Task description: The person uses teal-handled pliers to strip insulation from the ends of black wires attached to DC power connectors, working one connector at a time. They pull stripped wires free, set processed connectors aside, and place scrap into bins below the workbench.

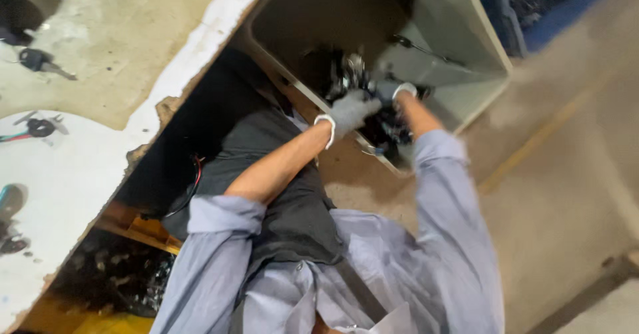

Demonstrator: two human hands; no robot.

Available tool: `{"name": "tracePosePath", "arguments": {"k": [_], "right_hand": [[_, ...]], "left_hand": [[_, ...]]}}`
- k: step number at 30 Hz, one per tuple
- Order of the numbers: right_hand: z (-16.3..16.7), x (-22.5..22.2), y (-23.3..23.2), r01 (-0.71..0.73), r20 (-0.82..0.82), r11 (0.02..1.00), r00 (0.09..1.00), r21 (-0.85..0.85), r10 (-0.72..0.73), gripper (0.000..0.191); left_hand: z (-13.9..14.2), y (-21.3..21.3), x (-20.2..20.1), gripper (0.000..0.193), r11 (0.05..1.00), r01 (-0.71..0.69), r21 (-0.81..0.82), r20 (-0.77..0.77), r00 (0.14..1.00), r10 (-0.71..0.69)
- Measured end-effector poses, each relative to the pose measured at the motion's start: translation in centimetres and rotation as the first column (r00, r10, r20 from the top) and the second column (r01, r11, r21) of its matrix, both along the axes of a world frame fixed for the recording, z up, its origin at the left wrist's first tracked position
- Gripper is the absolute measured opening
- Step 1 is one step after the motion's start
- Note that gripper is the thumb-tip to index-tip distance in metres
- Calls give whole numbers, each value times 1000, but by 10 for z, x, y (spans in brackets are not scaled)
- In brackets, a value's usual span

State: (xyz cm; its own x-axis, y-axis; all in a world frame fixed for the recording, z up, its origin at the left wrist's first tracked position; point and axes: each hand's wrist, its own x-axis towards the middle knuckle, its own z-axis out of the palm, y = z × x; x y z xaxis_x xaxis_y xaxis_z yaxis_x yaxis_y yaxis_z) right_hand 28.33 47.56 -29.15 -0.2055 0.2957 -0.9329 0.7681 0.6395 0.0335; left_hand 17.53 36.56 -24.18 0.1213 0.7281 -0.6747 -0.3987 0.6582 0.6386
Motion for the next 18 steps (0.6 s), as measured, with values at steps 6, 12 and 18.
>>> {"name": "tracePosePath", "arguments": {"k": [6, 12, 18], "right_hand": [[-10, -9, -37, 70, -44, 997, 997, 40, -68, 115], [-1, -20, -35, 20, -21, 1000, 1000, 24, -20, 107], [12, -29, -35, -125, -408, 980, 896, 153, 178, 117]], "left_hand": [[8, -45, -45, 43, 815, 258, 519, -576, 810, 110], [51, -115, -95, 42, 883, 25, 468, -571, 771, 281], [106, -195, -141, 46, 918, -53, 394, -610, 732, 304]]}}
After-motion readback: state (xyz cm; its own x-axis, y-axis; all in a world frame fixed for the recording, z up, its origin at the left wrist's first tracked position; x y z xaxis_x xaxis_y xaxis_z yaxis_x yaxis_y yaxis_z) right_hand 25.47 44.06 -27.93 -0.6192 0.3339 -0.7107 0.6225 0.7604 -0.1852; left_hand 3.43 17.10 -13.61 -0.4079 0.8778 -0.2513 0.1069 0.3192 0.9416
